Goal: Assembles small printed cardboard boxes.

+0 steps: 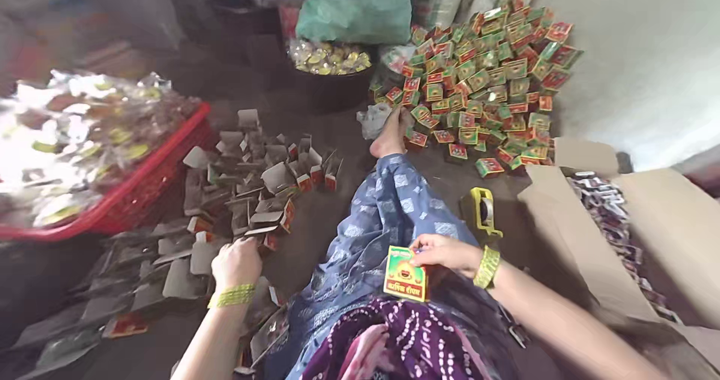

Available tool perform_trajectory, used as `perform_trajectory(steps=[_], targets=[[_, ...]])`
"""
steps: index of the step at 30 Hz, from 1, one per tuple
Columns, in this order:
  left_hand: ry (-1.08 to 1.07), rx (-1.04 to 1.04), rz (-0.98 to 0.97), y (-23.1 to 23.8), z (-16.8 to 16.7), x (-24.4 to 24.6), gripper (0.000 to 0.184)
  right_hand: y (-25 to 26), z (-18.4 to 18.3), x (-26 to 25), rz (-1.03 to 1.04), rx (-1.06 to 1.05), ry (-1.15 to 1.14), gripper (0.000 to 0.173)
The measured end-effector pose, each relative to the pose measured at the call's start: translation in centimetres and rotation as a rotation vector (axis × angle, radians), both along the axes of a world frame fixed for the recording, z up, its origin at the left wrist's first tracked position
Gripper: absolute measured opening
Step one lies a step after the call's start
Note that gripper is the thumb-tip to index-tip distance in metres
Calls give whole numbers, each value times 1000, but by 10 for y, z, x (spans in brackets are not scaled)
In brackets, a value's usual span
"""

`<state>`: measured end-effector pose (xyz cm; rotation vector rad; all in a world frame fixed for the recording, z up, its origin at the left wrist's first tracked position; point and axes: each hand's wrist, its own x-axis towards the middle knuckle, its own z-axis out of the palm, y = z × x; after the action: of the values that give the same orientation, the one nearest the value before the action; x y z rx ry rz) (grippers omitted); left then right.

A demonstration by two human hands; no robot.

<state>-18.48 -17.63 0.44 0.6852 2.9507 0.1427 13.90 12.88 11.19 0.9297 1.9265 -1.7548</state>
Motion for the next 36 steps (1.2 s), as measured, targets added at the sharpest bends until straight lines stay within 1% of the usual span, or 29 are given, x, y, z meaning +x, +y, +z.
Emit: perform_trajectory(steps=[1, 2, 3, 4, 5, 6, 7, 8, 9, 10, 11, 13, 14, 16, 17, 19, 21, 22, 23, 24, 26, 27, 28, 30, 31, 32, 33, 34, 36], targets=[[-2, 4, -7, -3, 1, -1, 22, 14, 10, -8, 34, 90, -29, 42], [1, 28, -17, -7, 2, -2, 24, 31, 23, -17, 21, 214, -18, 39], [15, 52, -30, -11, 5, -3, 25, 53, 40, -27, -60, 357, 43, 38], [28, 85, -45, -14, 8, -4, 26, 76, 60, -37, -230, 468, 159, 39], [40, 137, -66, -16, 11, -5, 26, 102, 83, -47, -450, 496, 338, 47], [52, 201, -89, -19, 16, -4, 26, 125, 106, -57, -680, 493, 558, 51], [71, 272, -115, -21, 20, -3, 26, 141, 132, -64, -868, 497, 754, 52], [94, 355, -150, -21, 25, 0, 26, 151, 156, -66, -962, 463, 910, 57], [121, 430, -194, -21, 31, 4, 25, 156, 173, -67, -1006, 435, 1023, 59], [145, 498, -247, -20, 37, 6, 25, 152, 181, -68, -1011, 427, 1075, 58], [154, 562, -303, -18, 44, 9, 26, 144, 180, -68, -972, 438, 1073, 54], [164, 698, -430, -12, 54, 16, 28, 118, 158, -68, -800, 487, 939, 51], [171, 780, -505, -6, 58, 20, 29, 101, 142, -66, -673, 498, 846, 49], [142, 968, -649, 9, 68, 31, 22, 64, 104, -60, -380, 466, 717, 49], [105, 1058, -720, 18, 74, 38, 17, 48, 84, -57, -236, 421, 705, 53], [-15, 1204, -848, 40, 87, 54, 15, 22, 46, -47, -9, 296, 727, 69], [-211, 1318, -953, 64, 98, 75, 18, 2, 21, -33, 139, 169, 748, 86], [-341, 1368, -995, 77, 102, 87, 18, -5, 14, -26, 191, 98, 764, 92], [-469, 1402, -1031, 88, 105, 99, 17, -13, 11, -17, 224, 35, 781, 94], [-585, 1424, -1068, 100, 107, 110, 16, -19, 9, -8, 235, -9, 799, 90], [-744, 1413, -1143, 120, 109, 128, 12, -27, 6, 10, 232, -59, 852, 76], [-824, 1421, -1157, 129, 108, 135, 12, -29, 4, 19, 214, -55, 890, 71], [-911, 1445, -1135, 137, 106, 143, 15, -31, 1, 28, 174, -27, 930, 70], [-1087, 1485, -1011, 151, 100, 155, 31, -33, -3, 45, 22, 51, 977, 68], [-1158, 1459, -930, 156, 96, 160, 41, -35, -5, 52, -75, 117, 978, 65], [-1212, 1397, -876, 161, 90, 164, 56, -36, -7, 58, -173, 201, 964, 61], [-1277, 1322, -874, 165, 80, 167, 74, -38, -11, 62, -267, 280, 951, 58], [-1335, 1270, -918, 168, 68, 169, 87, -40, -15, 65, -331, 349, 944, 56], [-1349, 1200, -1006, 173, 46, 179, 90, -41, -25, 70, -363, 501, 908, 56]])
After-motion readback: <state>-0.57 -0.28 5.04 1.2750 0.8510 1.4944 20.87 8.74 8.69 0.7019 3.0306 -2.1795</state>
